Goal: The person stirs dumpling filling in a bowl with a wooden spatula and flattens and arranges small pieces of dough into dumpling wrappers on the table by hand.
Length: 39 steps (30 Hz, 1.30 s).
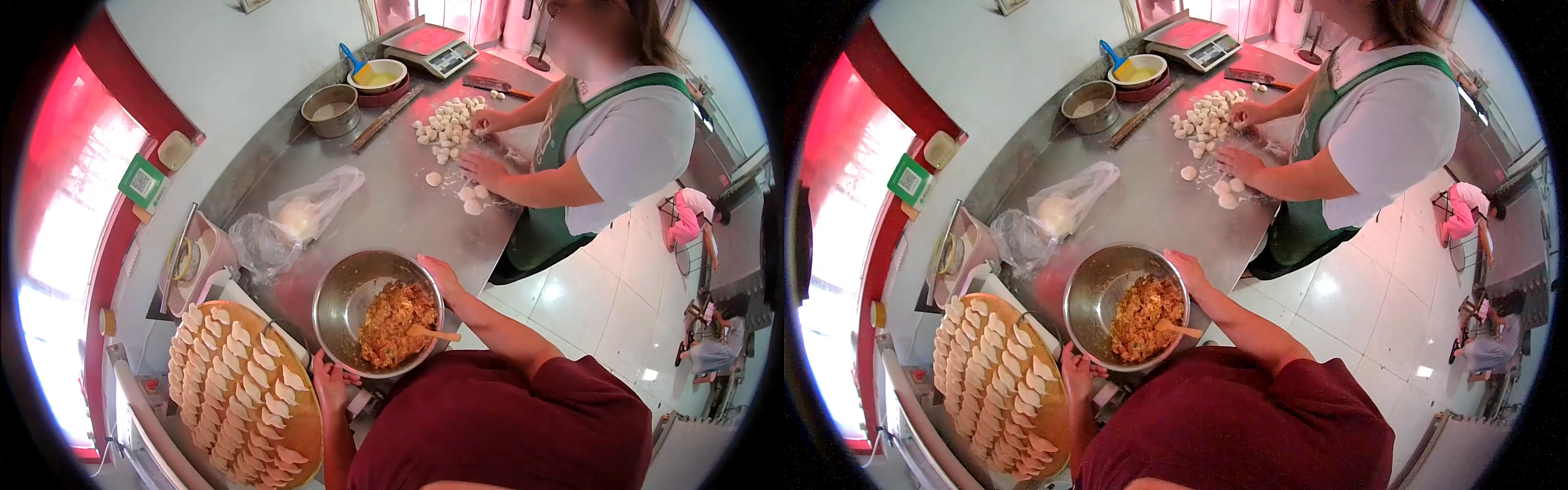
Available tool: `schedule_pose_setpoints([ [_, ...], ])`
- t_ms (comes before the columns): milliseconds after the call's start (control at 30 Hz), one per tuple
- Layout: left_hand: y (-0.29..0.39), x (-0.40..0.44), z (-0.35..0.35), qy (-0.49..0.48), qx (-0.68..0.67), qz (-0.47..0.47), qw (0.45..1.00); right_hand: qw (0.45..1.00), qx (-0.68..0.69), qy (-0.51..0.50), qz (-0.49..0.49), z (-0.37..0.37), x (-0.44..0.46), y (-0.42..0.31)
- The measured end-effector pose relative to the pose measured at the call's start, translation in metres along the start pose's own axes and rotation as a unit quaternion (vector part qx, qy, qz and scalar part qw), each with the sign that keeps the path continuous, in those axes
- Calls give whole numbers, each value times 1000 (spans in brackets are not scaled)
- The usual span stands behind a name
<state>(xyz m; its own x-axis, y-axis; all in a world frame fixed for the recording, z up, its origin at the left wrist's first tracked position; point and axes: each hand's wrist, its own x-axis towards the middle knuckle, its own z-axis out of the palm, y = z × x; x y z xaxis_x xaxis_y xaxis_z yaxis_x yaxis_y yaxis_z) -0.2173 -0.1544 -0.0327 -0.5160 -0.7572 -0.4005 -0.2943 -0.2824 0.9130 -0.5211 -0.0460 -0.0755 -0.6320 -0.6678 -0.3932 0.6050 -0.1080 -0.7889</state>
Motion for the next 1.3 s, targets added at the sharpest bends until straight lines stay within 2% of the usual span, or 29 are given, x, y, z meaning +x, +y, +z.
schedule_pose_setpoints([
  [1300, 5, -2, 3, 0, 1, -5, 1000, 1000, -2, -8, 2, -7, 6, 7],
])
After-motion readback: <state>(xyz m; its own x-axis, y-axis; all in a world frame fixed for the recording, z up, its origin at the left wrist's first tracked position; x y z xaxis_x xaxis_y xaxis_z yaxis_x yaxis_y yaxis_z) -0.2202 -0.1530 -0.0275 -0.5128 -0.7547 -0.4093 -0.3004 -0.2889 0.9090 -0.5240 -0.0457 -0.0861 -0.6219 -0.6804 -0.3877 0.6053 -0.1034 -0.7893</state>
